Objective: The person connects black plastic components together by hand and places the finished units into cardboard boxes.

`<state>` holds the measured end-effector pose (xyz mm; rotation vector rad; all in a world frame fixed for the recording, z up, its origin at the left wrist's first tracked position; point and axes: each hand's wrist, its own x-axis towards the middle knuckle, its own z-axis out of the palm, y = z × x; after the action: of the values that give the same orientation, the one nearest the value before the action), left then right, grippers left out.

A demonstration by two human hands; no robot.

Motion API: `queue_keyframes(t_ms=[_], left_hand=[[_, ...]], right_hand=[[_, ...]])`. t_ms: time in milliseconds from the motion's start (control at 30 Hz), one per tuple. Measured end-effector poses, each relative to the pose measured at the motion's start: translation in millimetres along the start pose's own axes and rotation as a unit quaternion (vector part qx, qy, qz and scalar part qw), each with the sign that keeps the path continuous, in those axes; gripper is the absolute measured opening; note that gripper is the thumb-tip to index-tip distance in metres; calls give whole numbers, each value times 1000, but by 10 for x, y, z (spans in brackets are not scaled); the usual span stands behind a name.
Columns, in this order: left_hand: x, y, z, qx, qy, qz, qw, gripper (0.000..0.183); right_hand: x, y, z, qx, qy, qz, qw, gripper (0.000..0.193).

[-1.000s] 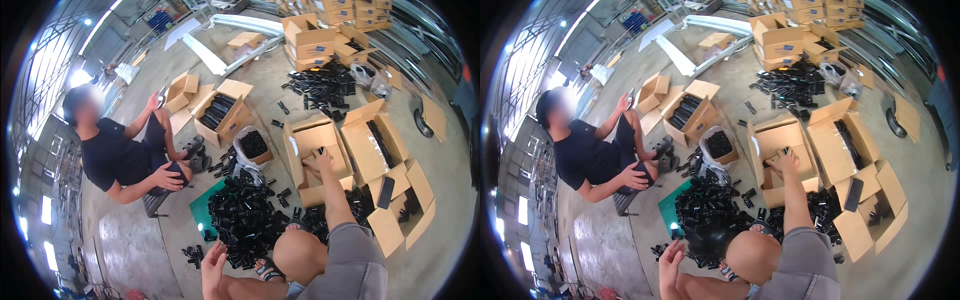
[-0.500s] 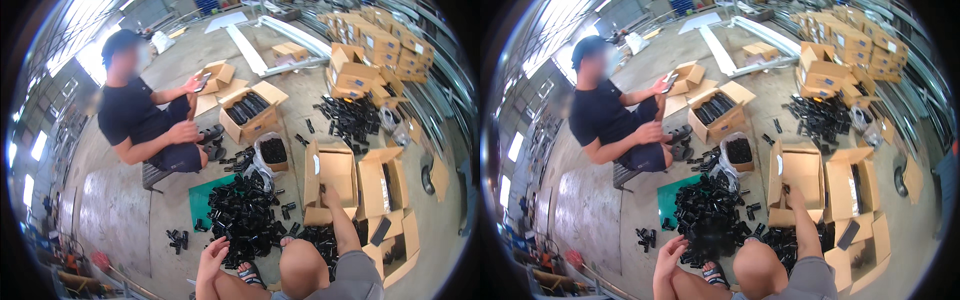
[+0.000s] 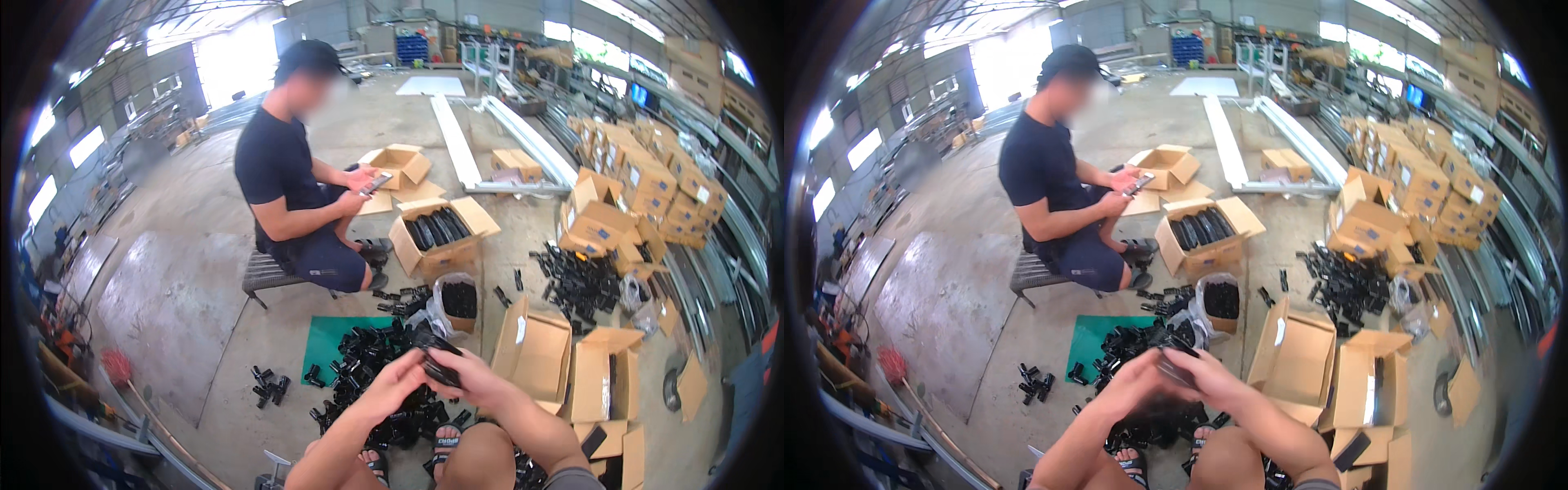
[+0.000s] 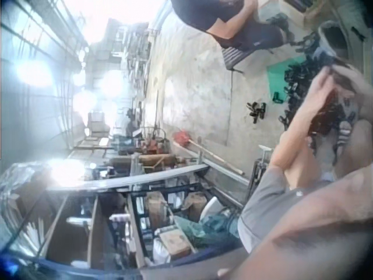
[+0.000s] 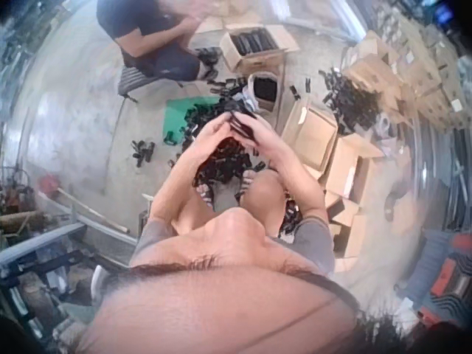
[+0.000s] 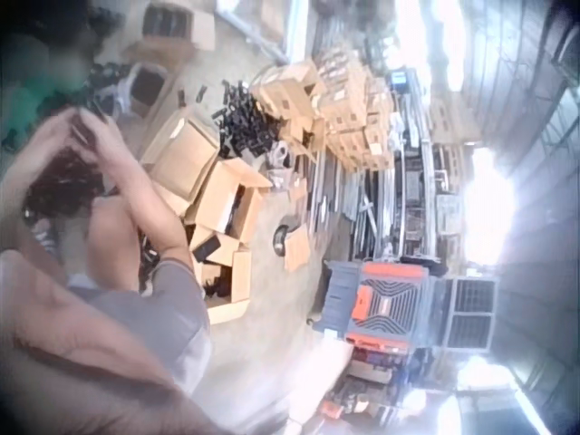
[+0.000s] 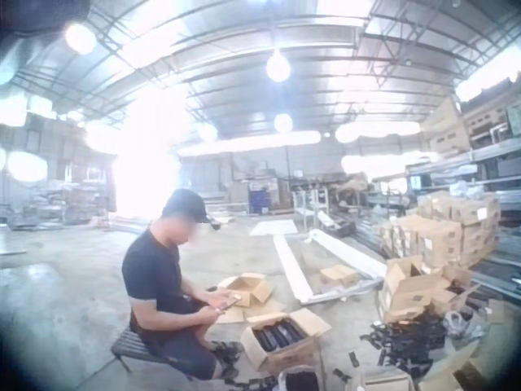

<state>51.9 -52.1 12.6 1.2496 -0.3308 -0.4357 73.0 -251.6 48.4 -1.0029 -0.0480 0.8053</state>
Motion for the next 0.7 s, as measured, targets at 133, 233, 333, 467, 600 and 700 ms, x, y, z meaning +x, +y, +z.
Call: queue_keyframes(t_ms=[133,233,333,467,600,700], left_hand=[[68,213,-273,-284,17,123,951,64],[-48,384,-332,-279,33,192,940,66],[-219,213,-533,-226,19,202,953,63],[-204,110,-584,-232,51,198,951,55],[-179,138,-463,-283,171,183,926,45],[-207,106,-598,-323,317,154,878,35]], right_hand=[[416,-285,768,64,46,-19,997,29],[564,-186,949,56,17,5,998,28],[710,-25,966,67,1,58,996,27],[815,101,770,73,-25,96,992,30],[857,153,628,44,-53,91,993,26],[810,183,676,-125,0,58,990,29]])
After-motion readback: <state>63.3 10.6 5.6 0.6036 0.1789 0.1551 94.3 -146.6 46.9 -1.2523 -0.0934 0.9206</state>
